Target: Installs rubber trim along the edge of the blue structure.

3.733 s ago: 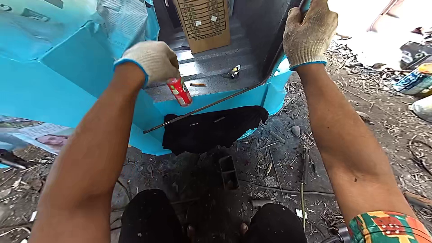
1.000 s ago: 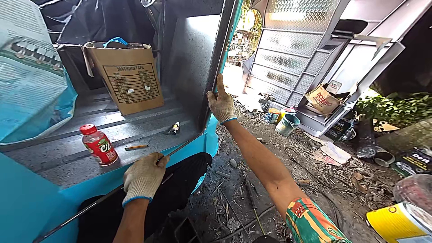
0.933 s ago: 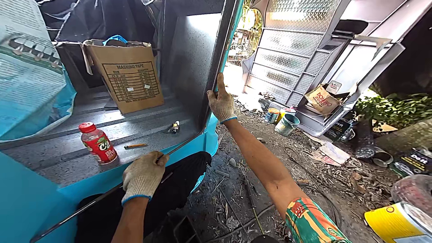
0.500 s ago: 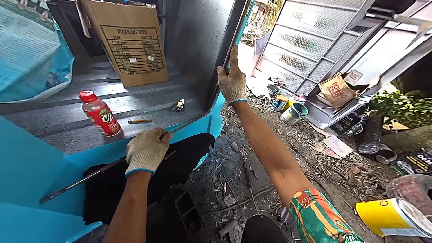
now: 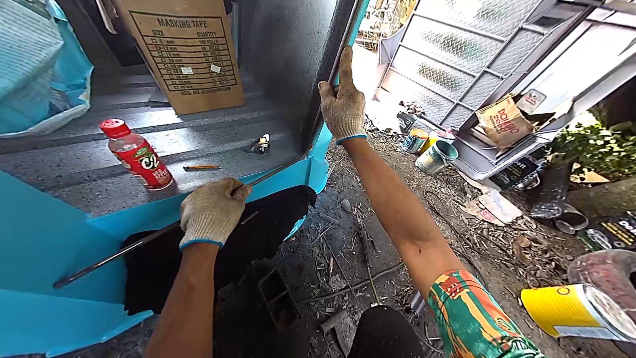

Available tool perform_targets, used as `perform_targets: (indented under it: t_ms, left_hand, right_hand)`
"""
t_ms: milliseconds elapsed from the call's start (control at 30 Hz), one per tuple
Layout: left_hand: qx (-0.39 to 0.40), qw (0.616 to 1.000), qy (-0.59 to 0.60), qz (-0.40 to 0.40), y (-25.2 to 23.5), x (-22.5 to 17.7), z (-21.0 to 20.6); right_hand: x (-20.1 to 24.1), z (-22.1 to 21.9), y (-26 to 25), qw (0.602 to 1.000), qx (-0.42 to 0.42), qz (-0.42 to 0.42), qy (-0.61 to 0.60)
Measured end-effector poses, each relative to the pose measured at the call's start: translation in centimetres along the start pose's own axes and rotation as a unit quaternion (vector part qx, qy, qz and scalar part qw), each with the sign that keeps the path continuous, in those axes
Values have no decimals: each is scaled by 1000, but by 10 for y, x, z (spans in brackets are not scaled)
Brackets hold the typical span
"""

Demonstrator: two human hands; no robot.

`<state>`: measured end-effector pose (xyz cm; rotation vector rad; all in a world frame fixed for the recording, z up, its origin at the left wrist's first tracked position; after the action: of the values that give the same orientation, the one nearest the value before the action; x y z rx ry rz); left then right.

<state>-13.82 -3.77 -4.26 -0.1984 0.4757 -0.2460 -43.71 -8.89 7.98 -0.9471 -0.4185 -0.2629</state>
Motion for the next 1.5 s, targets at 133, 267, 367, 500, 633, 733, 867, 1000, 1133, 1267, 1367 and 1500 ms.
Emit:
perform_targets:
  t_ms: [133,267,367,500,633,733,867,1000,1133,1267,1367,1500]
  left_hand:
    - [6,1000,22,8,4,-4,5]
    - [-4,1000,20,0,-3,7,-5]
    - [0,1000,26,-6,-3,5,-4]
    - [15,1000,21,12,2,0,-3]
    - [14,1000,13,14,2,-1,-5]
    - [10,1000,11,9,1,-1,-5]
    - [8,1000,4,14,0,0,-6]
    - [10,1000,-2,15,-1,0,-6]
    - [13,1000,-6,19,-2,0,-5]
    - [11,1000,-7,16,-2,0,-6]
    - [10,1000,-7,19,-2,-1,-6]
    - [8,1000,-12,15,-2,-1,-8]
  right_hand:
    - [-6,5,-1,999,36,17,21]
    - [4,7,3,999,33,41,5]
    - [12,10,6,1000,11,12,16]
    - [12,8,6,1000,5,8,11]
    - [11,7,5,1000,3,9,8]
    - [8,5,4,1000,-4,10,-4]
    - [6,4,3,1000,-4,15,-9]
    - [6,5,2,1000,1,11,-6]
    - [6,5,1,1000,6,6,3]
    - [9,8,4,1000,13,3,1]
    - [7,7,3,1000,14,4,-1]
    - [3,5,0,1000,13,11,2]
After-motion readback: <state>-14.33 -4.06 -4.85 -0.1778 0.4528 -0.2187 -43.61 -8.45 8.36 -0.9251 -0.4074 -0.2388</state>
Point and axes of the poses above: each hand's wrist, its own y-axis away from the middle knuckle, its own z-axis out of the back of the hand, x = y × z, the point moved 1 cm from there along -y, towards the middle knuckle, and after that the axes turned 1 degree about -x, right-handed, at the moved point
